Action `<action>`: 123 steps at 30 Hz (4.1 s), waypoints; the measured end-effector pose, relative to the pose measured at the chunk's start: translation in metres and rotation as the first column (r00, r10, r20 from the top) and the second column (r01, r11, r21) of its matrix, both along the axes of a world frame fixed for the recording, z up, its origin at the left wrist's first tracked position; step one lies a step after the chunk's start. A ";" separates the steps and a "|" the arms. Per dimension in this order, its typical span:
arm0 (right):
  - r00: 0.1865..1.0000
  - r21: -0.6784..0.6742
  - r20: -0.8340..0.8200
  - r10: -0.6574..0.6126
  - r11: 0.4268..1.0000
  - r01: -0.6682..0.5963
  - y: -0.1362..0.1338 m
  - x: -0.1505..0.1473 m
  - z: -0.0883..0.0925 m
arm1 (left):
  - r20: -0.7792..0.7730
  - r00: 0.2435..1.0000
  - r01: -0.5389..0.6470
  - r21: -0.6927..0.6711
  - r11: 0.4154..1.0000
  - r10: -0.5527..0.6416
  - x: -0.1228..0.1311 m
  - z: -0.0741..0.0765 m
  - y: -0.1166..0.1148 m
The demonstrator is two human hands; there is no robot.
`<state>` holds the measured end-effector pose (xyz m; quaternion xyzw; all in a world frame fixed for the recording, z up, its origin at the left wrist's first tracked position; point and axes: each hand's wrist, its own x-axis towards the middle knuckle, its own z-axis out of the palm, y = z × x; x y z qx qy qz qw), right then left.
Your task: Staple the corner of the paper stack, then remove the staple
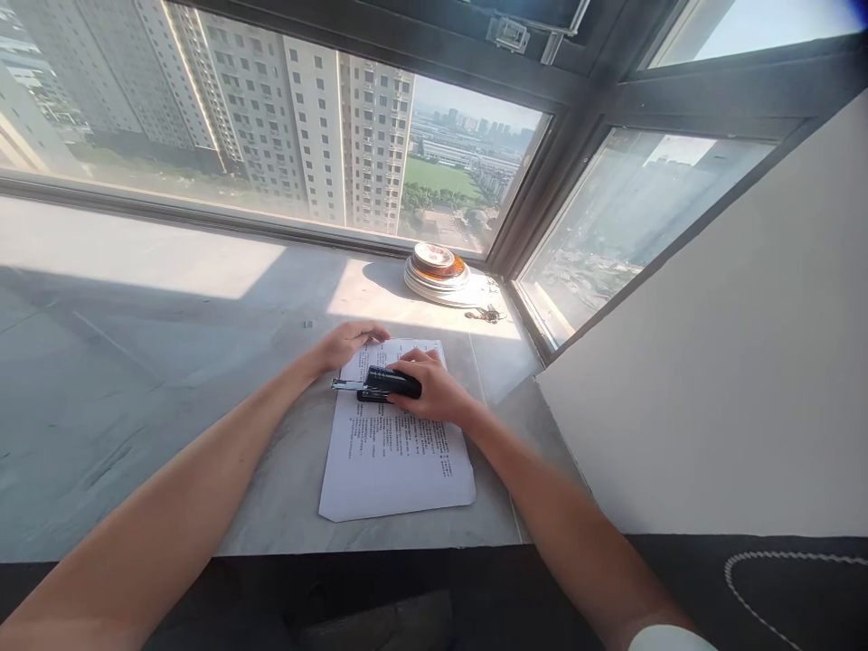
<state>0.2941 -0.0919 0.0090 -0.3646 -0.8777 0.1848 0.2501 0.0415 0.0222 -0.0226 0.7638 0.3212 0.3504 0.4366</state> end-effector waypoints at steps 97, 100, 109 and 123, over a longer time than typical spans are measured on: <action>0.969 0.058 -0.249 0.003 0.998 0.012 0.025 0.017 -0.016 | -0.135 0.765 -0.639 -0.038 0.768 0.629 -0.023 0.031 -0.026; 0.925 0.069 -0.364 -0.109 0.987 0.143 0.026 0.019 -0.017 | -0.043 0.780 -0.617 -0.224 0.754 0.625 -0.021 0.029 -0.024; 0.927 0.063 -0.291 -0.235 0.963 0.263 0.034 0.027 -0.024 | 0.026 0.805 -0.565 -0.270 0.780 0.592 -0.015 0.030 -0.025; 0.931 0.015 -0.226 -0.288 0.954 0.299 0.035 0.026 -0.022 | 0.125 0.906 -0.362 -0.267 0.893 0.404 -0.008 0.028 -0.024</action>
